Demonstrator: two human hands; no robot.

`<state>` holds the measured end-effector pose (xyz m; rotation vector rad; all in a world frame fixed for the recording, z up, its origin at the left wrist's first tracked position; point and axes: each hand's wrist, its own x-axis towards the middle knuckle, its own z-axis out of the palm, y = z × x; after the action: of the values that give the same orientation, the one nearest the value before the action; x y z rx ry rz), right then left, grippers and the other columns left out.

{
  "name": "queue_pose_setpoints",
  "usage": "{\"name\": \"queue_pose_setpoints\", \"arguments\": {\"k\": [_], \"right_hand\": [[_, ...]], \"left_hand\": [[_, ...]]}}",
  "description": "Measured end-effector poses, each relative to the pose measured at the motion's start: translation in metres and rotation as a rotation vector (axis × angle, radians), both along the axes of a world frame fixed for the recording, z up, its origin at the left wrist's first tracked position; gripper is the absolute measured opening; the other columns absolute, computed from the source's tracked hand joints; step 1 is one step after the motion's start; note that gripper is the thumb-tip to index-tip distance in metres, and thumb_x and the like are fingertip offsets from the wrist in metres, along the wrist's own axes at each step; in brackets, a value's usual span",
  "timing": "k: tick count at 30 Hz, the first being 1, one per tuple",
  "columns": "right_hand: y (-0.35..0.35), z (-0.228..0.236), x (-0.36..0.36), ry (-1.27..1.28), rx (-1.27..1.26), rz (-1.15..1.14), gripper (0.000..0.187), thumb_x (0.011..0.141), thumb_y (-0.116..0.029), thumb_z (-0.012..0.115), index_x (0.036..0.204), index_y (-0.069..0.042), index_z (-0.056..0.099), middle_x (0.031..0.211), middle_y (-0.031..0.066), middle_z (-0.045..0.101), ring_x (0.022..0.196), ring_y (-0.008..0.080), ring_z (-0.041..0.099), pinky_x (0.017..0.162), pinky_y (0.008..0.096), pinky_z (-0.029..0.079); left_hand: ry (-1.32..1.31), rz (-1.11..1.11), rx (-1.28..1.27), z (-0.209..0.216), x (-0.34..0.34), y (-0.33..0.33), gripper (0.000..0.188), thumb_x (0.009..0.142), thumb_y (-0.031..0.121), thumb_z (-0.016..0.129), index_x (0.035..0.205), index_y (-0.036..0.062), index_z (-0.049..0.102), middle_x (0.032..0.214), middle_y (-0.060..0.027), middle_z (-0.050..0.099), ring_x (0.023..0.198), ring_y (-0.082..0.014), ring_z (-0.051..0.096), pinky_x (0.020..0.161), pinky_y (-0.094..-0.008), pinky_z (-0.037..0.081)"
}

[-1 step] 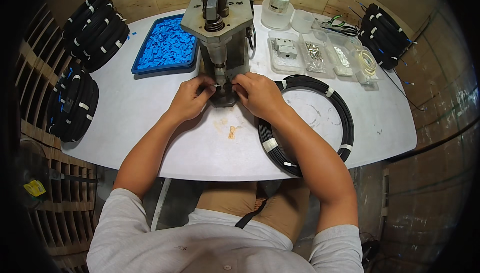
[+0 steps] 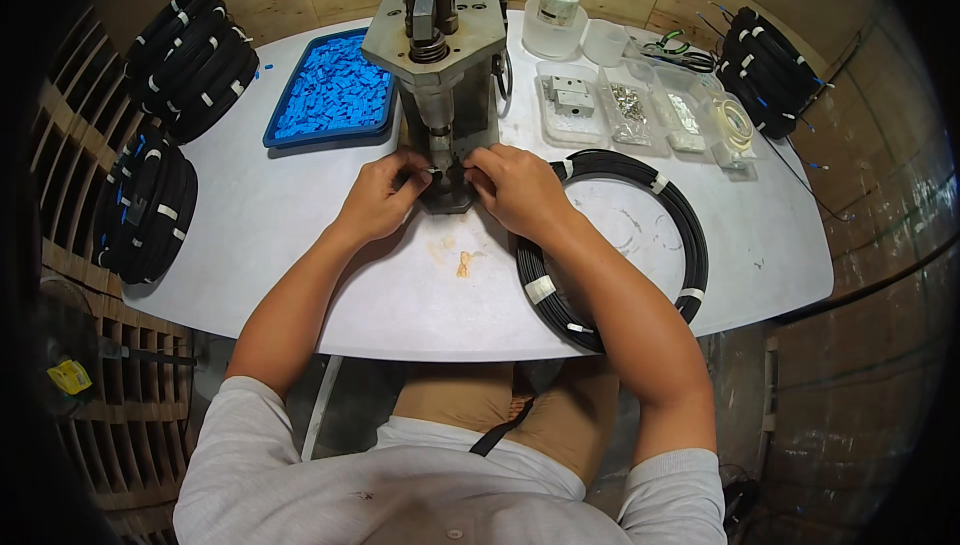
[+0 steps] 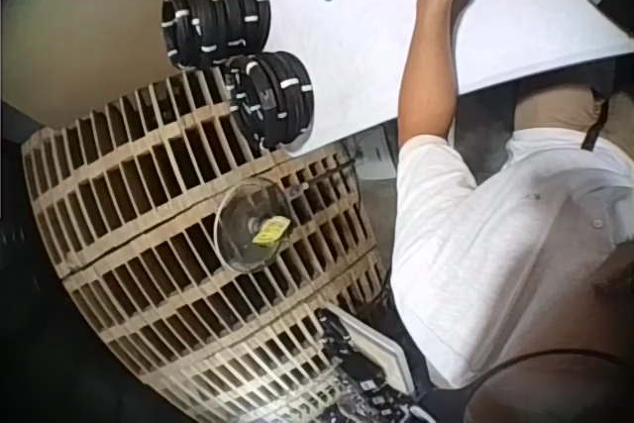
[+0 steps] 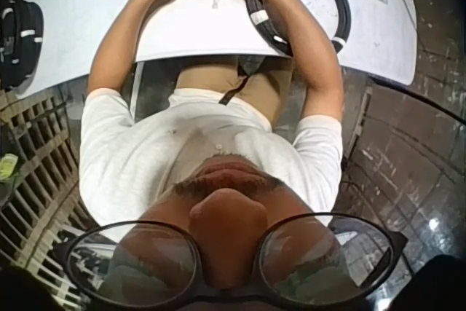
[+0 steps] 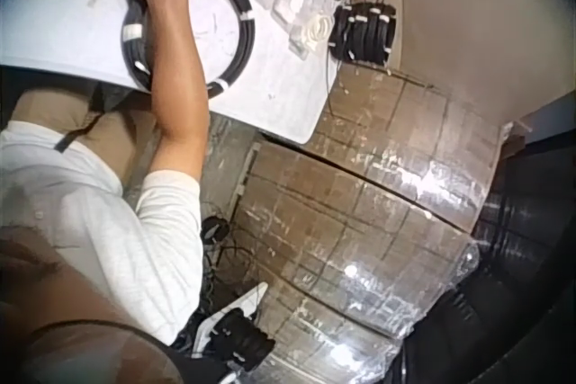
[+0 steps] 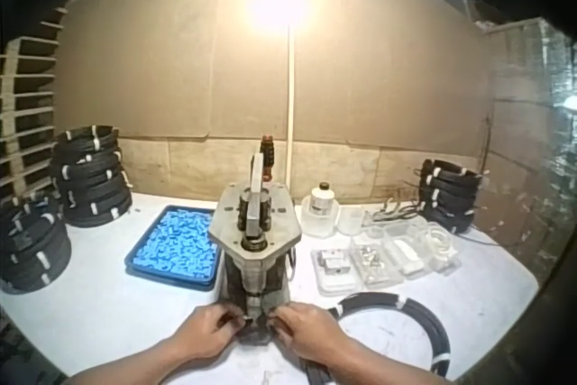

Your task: Crimping connectors onto the ends of a coiled electrical cable using an industrial press machine.

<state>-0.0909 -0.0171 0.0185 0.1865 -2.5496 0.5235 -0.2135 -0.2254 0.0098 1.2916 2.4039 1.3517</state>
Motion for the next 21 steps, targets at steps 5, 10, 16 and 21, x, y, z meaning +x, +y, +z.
{"name": "queue_pose_setpoints", "arguments": {"k": [5, 10, 16, 21], "right_hand": [[0.0000, -0.0004, -0.0002, 0.007, -0.004, 0.003, 0.015, 0.090, -0.013, 0.074, 0.103, -0.009, 0.069, 0.089, 0.0115, 0.069, 0.076, 0.0333, 0.068, 0.067, 0.0414, 0.055], [0.0003, -0.0007, 0.0001, 0.010, 0.003, 0.004, 0.015, 0.089, -0.012, 0.074, 0.103, -0.009, 0.069, 0.089, 0.0111, 0.069, 0.076, 0.0331, 0.068, 0.066, 0.0415, 0.056], [0.0014, -0.0014, -0.0001, 0.030, 0.002, 0.017, 0.015, 0.089, -0.011, 0.075, 0.102, -0.009, 0.069, 0.089, 0.0107, 0.068, 0.076, 0.0331, 0.068, 0.066, 0.0414, 0.056], [0.0009, -0.0008, 0.0001, 0.036, 0.039, 0.006, 0.014, 0.088, -0.011, 0.075, 0.101, -0.009, 0.070, 0.088, 0.0105, 0.068, 0.077, 0.0328, 0.068, 0.066, 0.0413, 0.056]], "left_hand": [[0.001, -0.006, 0.000, 0.0010, 0.0002, 0.0001, 0.024, 0.095, 0.018, 0.067, 0.109, -0.0012, 0.068, 0.096, -0.0152, 0.074, 0.088, -0.0260, 0.072, 0.079, -0.0357, 0.055], [0.011, -0.003, 0.028, -0.0012, 0.0007, 0.0004, 0.023, 0.095, 0.018, 0.067, 0.109, -0.0005, 0.067, 0.096, -0.0146, 0.074, 0.087, -0.0257, 0.072, 0.077, -0.0351, 0.055], [0.028, -0.001, 0.031, -0.0012, 0.0002, 0.0002, 0.023, 0.094, 0.017, 0.068, 0.109, 0.0000, 0.067, 0.096, -0.0139, 0.074, 0.087, -0.0252, 0.072, 0.077, -0.0352, 0.056], [0.009, 0.003, 0.017, -0.0002, -0.0002, 0.0004, 0.022, 0.094, 0.017, 0.069, 0.108, -0.0002, 0.067, 0.096, -0.0140, 0.075, 0.087, -0.0257, 0.073, 0.077, -0.0352, 0.056]]}}
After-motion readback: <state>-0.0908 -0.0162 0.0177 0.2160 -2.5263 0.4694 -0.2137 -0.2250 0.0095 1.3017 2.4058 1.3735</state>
